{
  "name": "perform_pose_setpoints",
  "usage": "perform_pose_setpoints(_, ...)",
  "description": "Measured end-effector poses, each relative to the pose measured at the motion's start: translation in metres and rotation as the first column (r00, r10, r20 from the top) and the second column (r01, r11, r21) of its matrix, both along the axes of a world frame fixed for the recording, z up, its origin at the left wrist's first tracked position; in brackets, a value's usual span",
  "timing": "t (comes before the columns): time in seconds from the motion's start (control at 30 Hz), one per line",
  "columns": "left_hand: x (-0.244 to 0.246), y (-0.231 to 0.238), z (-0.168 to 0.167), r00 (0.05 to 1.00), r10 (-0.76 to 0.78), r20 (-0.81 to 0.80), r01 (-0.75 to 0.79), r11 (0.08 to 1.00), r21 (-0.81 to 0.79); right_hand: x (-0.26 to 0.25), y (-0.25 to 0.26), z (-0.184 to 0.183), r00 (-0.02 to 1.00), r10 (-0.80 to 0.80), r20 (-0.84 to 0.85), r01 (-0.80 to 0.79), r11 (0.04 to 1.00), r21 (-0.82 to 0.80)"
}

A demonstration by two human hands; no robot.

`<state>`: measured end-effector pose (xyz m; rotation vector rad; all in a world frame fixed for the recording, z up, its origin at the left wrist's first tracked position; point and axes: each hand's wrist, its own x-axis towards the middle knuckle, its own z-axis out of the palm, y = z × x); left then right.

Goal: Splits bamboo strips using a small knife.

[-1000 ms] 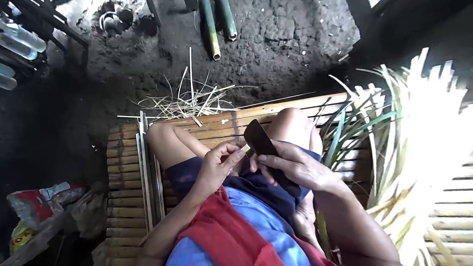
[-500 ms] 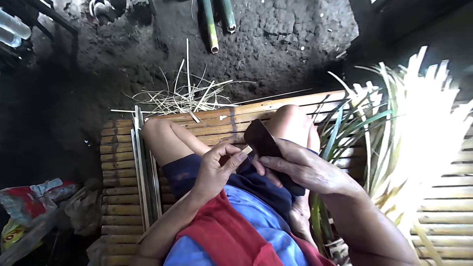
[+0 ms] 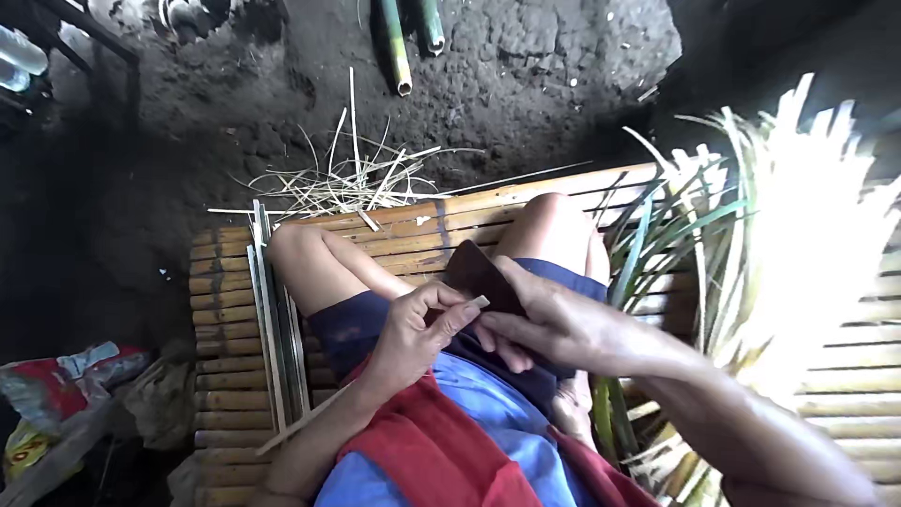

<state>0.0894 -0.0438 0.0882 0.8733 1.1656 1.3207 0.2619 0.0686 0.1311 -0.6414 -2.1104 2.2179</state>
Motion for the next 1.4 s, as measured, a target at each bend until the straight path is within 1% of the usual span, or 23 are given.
perform_pose_setpoints(0.1,-0.002,0.004,0.000,0.997,0.032,-0.071,-0.034,0.999,-0.021,-0.003,-0.003,-0.009,0.999,-0.035,-0.009,0.036,0.980,0.194)
perform_pose_setpoints(0.17,-0.008,0.005,0.013,0.988,-0.048,-0.148,0.042,0.998,-0.042,-0.003,0.003,-0.014,0.993,-0.113,-0.042,0.119,0.961,0.251)
perform_pose_setpoints(0.23,-0.024,0.005,0.027,0.959,-0.231,-0.165,0.240,0.970,0.040,-0.004,0.010,-0.019,0.949,-0.286,-0.128,0.302,0.946,0.122)
perform_pose_setpoints(0.27,-0.029,0.009,0.027,0.953,-0.243,-0.181,0.267,0.956,0.120,-0.005,0.014,-0.020,0.926,-0.334,-0.175,0.340,0.940,0.002)
perform_pose_setpoints(0.33,-0.023,0.029,0.013,0.989,-0.046,-0.138,0.083,0.959,0.272,-0.013,0.016,-0.020,0.890,-0.354,-0.287,0.333,0.935,-0.121)
perform_pose_setpoints(0.4,-0.003,0.056,0.002,0.986,0.156,0.053,-0.164,0.943,0.289,-0.030,0.013,-0.028,0.812,-0.411,-0.415,0.444,0.896,-0.017)
perform_pose_setpoints(0.47,0.014,0.079,0.000,0.930,0.232,0.284,-0.292,0.936,0.194,-0.044,0.017,-0.040,0.719,-0.426,-0.549,0.600,0.779,0.181)
perform_pose_setpoints(0.6,0.016,0.101,-0.002,0.846,0.261,0.465,-0.340,0.936,0.092,-0.045,0.017,-0.052,0.605,-0.377,-0.702,0.761,0.531,0.371)
perform_pose_setpoints(0.67,-0.005,0.112,-0.019,0.758,0.422,0.497,-0.493,0.870,0.014,-0.027,0.008,-0.042,0.564,-0.372,-0.738,0.792,0.498,0.354)
perform_pose_setpoints(0.73,-0.020,0.118,-0.027,0.603,0.591,0.536,-0.607,0.776,-0.172,-0.016,0.002,-0.034,0.545,-0.364,-0.755,0.808,0.470,0.356)
perform_pose_setpoints(0.77,-0.017,0.116,-0.028,0.595,0.563,0.574,-0.565,0.801,-0.200,-0.016,0.005,-0.037,0.551,-0.347,-0.759,0.811,0.435,0.390)
perform_pose_setpoints(0.83,0.003,0.099,-0.031,0.699,0.238,0.675,-0.279,0.959,-0.049,-0.025,0.018,-0.049,0.563,-0.353,-0.747,0.824,0.310,0.474)
perform_pose_setpoints(0.87,0.011,0.092,-0.028,0.727,0.083,0.681,-0.132,0.991,0.020,-0.029,0.025,-0.050,0.549,-0.396,-0.736,0.836,0.262,0.482)
perform_pose_setpoints(0.93,0.019,0.084,-0.011,0.805,-0.021,0.592,0.006,1.000,0.026,-0.027,0.034,-0.044,0.497,-0.489,-0.717,0.867,0.255,0.428)
perform_pose_setpoints(1.0,0.019,0.091,0.006,0.844,0.062,0.533,-0.052,0.998,-0.033,-0.022,0.033,-0.038,0.610,-0.422,-0.670,0.792,0.297,0.534)
perform_pose_setpoints(1.07,0.013,0.103,-0.001,0.852,0.091,0.515,-0.112,0.994,0.010,-0.030,0.022,-0.042,0.733,-0.291,-0.615,0.678,0.241,0.694)
perform_pose_setpoints(1.13,-0.001,0.110,-0.009,0.851,0.102,0.514,-0.145,0.989,0.043,-0.026,0.008,-0.046,0.772,-0.182,-0.609,0.636,0.232,0.736)
perform_pose_setpoints(1.17,-0.011,0.112,-0.010,0.808,0.215,0.549,-0.233,0.972,-0.037,-0.014,-0.001,-0.042,0.781,-0.134,-0.610,0.622,0.260,0.739)
perform_pose_setpoints(1.23,-0.039,0.132,-0.019,0.581,0.558,0.593,-0.499,0.819,-0.283,0.011,-0.019,-0.026,0.794,-0.049,-0.606,0.587,0.323,0.742)
perform_pose_setpoints(1.27,-0.050,0.135,-0.025,0.510,0.644,0.570,-0.561,0.751,-0.348,0.018,-0.026,-0.022,0.790,-0.021,-0.613,0.580,0.353,0.735)
perform_pose_setpoints(1.3,-0.052,0.134,-0.028,0.510,0.661,0.551,-0.569,0.739,-0.361,0.020,-0.026,-0.021,0.792,-0.013,-0.610,0.577,0.345,0.740)
perform_pose_setpoints(1.33,-0.044,0.128,-0.028,0.574,0.597,0.561,-0.517,0.795,-0.318,0.018,-0.021,-0.024,0.797,-0.040,-0.603,0.586,0.297,0.754)
perform_pose_setpoints(1.4,-0.012,0.103,-0.031,0.759,0.201,0.619,-0.190,0.978,-0.085,0.010,0.002,-0.039,0.771,-0.198,-0.605,0.632,0.126,0.765)
